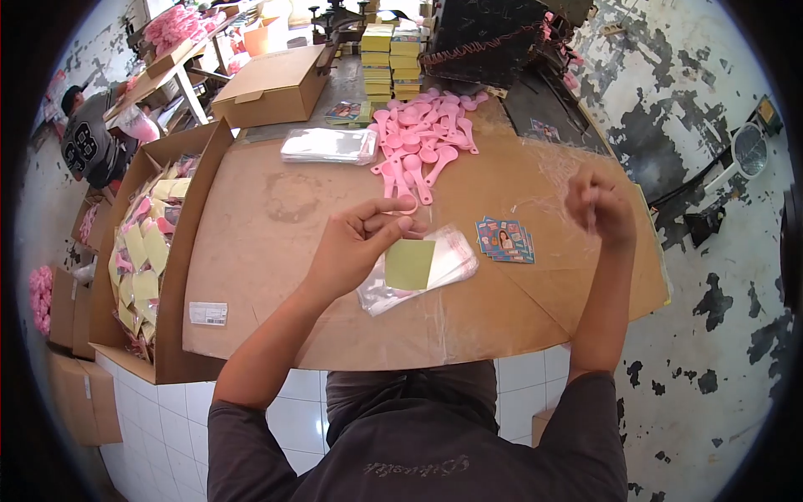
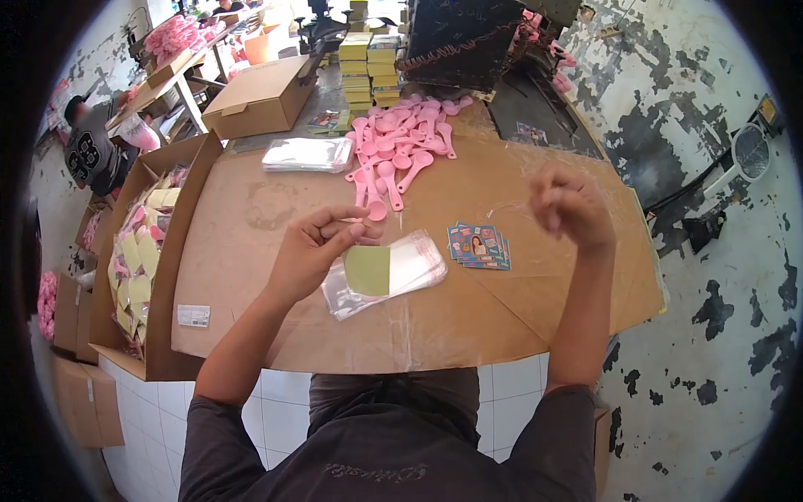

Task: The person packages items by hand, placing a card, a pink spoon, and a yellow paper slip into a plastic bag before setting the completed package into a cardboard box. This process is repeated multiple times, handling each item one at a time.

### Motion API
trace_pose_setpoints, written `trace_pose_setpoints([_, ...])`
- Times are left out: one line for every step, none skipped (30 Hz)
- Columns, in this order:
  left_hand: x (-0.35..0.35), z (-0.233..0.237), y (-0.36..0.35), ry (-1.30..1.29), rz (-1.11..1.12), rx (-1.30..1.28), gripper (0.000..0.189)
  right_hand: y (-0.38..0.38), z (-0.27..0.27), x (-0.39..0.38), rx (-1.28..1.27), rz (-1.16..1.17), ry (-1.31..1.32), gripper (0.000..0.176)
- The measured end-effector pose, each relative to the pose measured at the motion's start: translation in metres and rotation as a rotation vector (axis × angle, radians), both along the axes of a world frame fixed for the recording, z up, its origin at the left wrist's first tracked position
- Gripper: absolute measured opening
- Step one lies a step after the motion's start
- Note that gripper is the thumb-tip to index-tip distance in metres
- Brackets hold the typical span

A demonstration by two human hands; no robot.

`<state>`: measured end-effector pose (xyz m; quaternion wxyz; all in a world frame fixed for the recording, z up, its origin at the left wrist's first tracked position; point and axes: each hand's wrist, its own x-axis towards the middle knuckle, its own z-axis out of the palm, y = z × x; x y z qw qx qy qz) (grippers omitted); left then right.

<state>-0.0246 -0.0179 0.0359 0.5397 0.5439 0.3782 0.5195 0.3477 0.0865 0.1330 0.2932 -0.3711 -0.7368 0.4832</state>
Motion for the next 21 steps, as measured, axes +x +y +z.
trace_pose_setpoints([0.000,-0.001,0.001,-0.005,-0.003,0.011,0.033,0.018,-0.012,0.022,0.028,-0.095,-0.024,0.012])
trace_pose_setpoints([0.001,-0.003,0.002,-0.011,-0.003,0.023,0.033,0.032,-0.026,0.045,0.056,-0.187,-0.049,0.016])
trace_pose_setpoints([0.001,-0.004,0.002,-0.018,0.002,0.035,0.032,0.045,-0.056,0.073,0.453,-0.366,-0.442,0.022])
trace_pose_setpoints([0.002,-0.005,0.003,-0.029,0.003,0.024,0.031,0.060,-0.095,0.101,0.856,-0.532,-0.833,0.029])
trace_pose_setpoints([0.002,-0.005,0.003,-0.037,0.003,0.011,0.029,0.065,-0.116,0.116,1.260,-0.689,-1.225,0.035])
trace_pose_setpoints([0.003,-0.006,0.003,-0.046,0.002,-0.003,0.029,0.060,-0.111,0.112,1.209,-0.705,-1.162,0.038])
trace_pose_setpoints([0.003,-0.006,0.004,-0.027,0.004,-0.013,0.028,0.050,-0.099,0.098,1.156,-0.719,-1.101,0.041])
trace_pose_setpoints([0.002,-0.006,0.004,-0.006,0.004,-0.026,0.028,0.039,-0.088,0.081,1.100,-0.733,-1.039,0.044])
trace_pose_setpoints([0.002,-0.007,0.003,0.017,0.003,-0.041,0.028,0.031,-0.081,0.064,1.054,-0.656,-0.872,0.042])
trace_pose_setpoints([0.004,-0.008,0.003,0.005,0.007,-0.051,0.028,0.026,-0.074,0.044,1.005,-0.581,-0.703,0.041])
trace_pose_setpoints([0.005,-0.009,0.003,-0.003,0.013,-0.057,0.029,0.020,-0.067,0.021,0.954,-0.509,-0.532,0.039])
trace_pose_setpoints([0.005,-0.010,0.004,-0.010,0.020,-0.062,0.029,0.007,-0.062,-0.004,0.810,-0.387,-0.441,0.037])
trace_pose_setpoints([0.005,-0.011,0.005,-0.001,0.033,-0.043,0.029,-0.007,-0.060,-0.030,0.665,-0.266,-0.349,0.034])
trace_pose_setpoints([0.006,-0.013,0.005,0.011,0.045,-0.024,0.029,-0.017,-0.060,-0.051,0.545,-0.123,-0.250,0.036])
trace_pose_setpoints([0.006,-0.014,0.005,0.023,0.056,-0.005,0.029,-0.026,-0.061,-0.071,0.425,0.019,-0.150,0.038])
trace_pose_setpoints([0.007,-0.015,0.005,0.022,0.066,0.013,0.028,-0.038,-0.063,-0.094,0.439,0.066,-0.092,0.039])
trace_pose_setpoints([0.007,-0.016,0.005,0.021,0.076,0.031,0.027,-0.046,-0.065,-0.112,0.453,0.113,-0.036,0.041])
trace_pose_setpoints([0.008,-0.016,0.004,0.018,0.085,0.050,0.027,-0.048,-0.068,-0.124,0.407,0.128,-0.033,0.040])
trace_pose_setpoints([0.008,-0.017,0.004,0.026,0.089,0.059,0.026,-0.048,-0.072,-0.134,0.361,0.144,-0.031,0.040])
trace_pose_setpoints([0.008,-0.017,0.004,0.034,0.094,0.069,0.026,-0.047,-0.077,-0.140,0.316,0.160,-0.029,0.040])
trace_pose_setpoints([0.007,-0.017,0.004,0.041,0.100,0.078,0.026,-0.043,-0.085,-0.144,0.155,0.155,0.046,0.037])
